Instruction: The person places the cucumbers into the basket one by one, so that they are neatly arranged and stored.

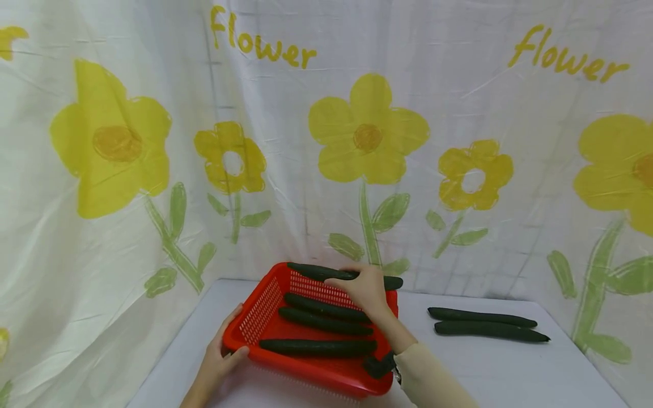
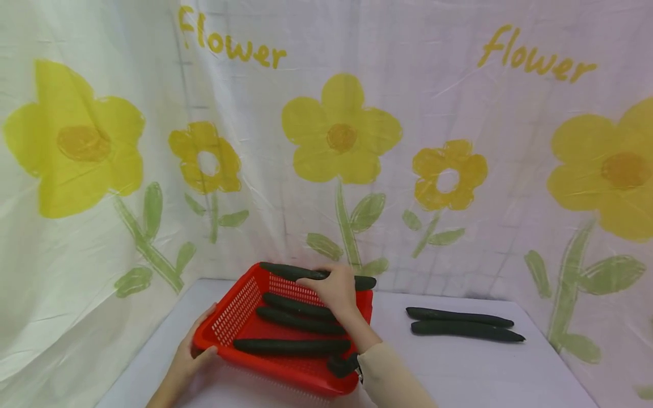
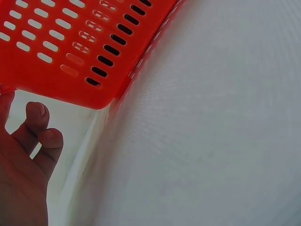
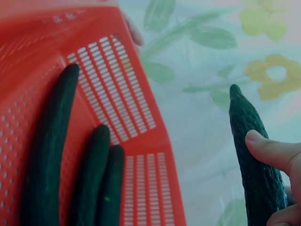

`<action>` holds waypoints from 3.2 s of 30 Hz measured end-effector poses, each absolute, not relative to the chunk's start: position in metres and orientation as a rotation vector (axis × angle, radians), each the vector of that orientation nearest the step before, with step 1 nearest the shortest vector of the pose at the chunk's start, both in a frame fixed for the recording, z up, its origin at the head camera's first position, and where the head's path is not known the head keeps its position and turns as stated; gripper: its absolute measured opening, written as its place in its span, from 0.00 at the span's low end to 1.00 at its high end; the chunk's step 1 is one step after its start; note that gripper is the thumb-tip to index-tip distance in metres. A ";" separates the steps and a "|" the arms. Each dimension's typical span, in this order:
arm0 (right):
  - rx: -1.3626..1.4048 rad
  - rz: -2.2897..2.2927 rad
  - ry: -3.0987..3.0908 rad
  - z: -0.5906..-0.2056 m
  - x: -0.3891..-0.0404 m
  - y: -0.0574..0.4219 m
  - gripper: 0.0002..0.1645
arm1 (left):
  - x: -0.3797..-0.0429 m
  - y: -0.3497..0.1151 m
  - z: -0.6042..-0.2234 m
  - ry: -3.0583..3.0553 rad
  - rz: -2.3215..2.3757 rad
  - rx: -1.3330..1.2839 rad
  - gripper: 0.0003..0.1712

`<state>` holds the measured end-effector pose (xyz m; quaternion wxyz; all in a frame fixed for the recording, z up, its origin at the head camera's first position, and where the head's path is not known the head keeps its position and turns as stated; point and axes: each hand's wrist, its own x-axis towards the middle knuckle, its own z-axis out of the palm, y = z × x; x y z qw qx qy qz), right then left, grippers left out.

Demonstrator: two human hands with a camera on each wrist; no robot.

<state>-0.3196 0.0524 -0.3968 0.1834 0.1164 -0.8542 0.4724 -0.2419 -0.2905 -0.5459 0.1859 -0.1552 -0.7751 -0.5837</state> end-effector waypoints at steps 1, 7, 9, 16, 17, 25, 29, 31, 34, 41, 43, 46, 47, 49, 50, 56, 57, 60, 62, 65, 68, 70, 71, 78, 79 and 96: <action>0.345 1.343 -2.409 -0.397 -0.320 0.049 0.25 | -0.241 -0.290 -0.545 -2.183 -1.646 -0.438 0.50; 0.397 1.409 -2.433 -0.404 -0.324 0.031 0.22 | -0.236 -0.286 -0.535 -2.157 -1.637 -0.468 0.49; 0.375 1.420 -2.453 -0.409 -0.325 0.026 0.23 | -0.235 -0.284 -0.532 -2.148 -1.634 -0.479 0.48; 0.283 1.343 -2.564 -0.423 -0.329 0.017 0.26 | -0.233 -0.284 -0.532 -2.140 -1.635 -0.475 0.48; 0.276 1.339 -2.574 -0.423 -0.330 0.017 0.25 | -0.234 -0.284 -0.532 -2.139 -1.633 -0.477 0.48; 0.192 1.376 -2.644 -0.435 -0.334 0.020 0.29 | -0.239 -0.286 -0.534 -2.134 -1.620 -0.518 0.48; 0.181 1.370 -2.685 -0.446 -0.332 0.020 0.27 | -0.236 -0.286 -0.538 -2.132 -1.624 -0.510 0.48; 0.197 1.369 -2.701 -0.450 -0.330 0.019 0.25 | -0.235 -0.286 -0.539 -2.134 -1.613 -0.502 0.48; 0.194 1.395 -2.724 -0.454 -0.327 0.017 0.24 | -0.235 -0.287 -0.541 -2.146 -1.612 -0.484 0.49; 0.102 1.486 -2.765 -0.458 -0.322 0.015 0.23 | -0.237 -0.290 -0.547 -2.185 -1.636 -0.417 0.49; 0.089 1.501 -2.765 -0.459 -0.323 0.015 0.23 | -0.239 -0.290 -0.547 -2.183 -1.627 -0.424 0.49; 0.082 1.498 -2.766 -0.459 -0.323 0.016 0.24 | -0.242 -0.289 -0.546 -2.176 -1.617 -0.440 0.49; 0.084 1.492 -2.769 -0.459 -0.323 0.016 0.24 | -0.242 -0.289 -0.546 -2.172 -1.616 -0.447 0.49; 0.092 1.484 -2.780 -0.459 -0.324 0.016 0.24 | -0.243 -0.289 -0.546 -2.162 -1.622 -0.456 0.49; 0.094 1.485 -2.784 -0.460 -0.325 0.016 0.24 | -0.243 -0.289 -0.546 -2.160 -1.624 -0.455 0.49; 0.114 1.493 -2.797 -0.464 -0.329 0.016 0.21 | -0.244 -0.291 -0.548 -2.159 -1.631 -0.457 0.49; 0.121 1.491 -2.795 -0.464 -0.329 0.016 0.20 | -0.244 -0.291 -0.548 -2.157 -1.632 -0.460 0.50; 0.144 1.495 -2.788 -0.464 -0.329 0.016 0.17 | -0.244 -0.291 -0.547 -2.149 -1.634 -0.470 0.50; 0.156 1.508 -2.782 -0.463 -0.328 0.016 0.17 | -0.244 -0.291 -0.547 -2.145 -1.637 -0.475 0.50; 0.160 1.530 -2.781 -0.462 -0.328 0.016 0.17 | -0.243 -0.291 -0.547 -2.147 -1.637 -0.471 0.50; 0.158 1.539 -2.791 -0.460 -0.328 0.016 0.16 | -0.244 -0.291 -0.547 -2.151 -1.636 -0.466 0.50; 0.154 1.542 -2.800 -0.459 -0.328 0.016 0.16 | -0.244 -0.291 -0.547 -2.154 -1.633 -0.465 0.50; 0.163 1.539 -2.804 -0.458 -0.328 0.016 0.16 | -0.244 -0.292 -0.547 -2.155 -1.632 -0.468 0.50; 0.266 1.542 -2.804 -0.446 -0.326 0.014 0.21 | -0.243 -0.293 -0.548 -2.157 -1.626 -0.465 0.50; 0.286 1.545 -2.800 -0.444 -0.325 0.014 0.22 | -0.243 -0.293 -0.547 -2.158 -1.625 -0.463 0.50; 0.466 1.536 -2.786 -0.398 -0.310 0.070 0.23 | -0.245 -0.292 -0.549 -2.144 -1.600 -0.495 0.50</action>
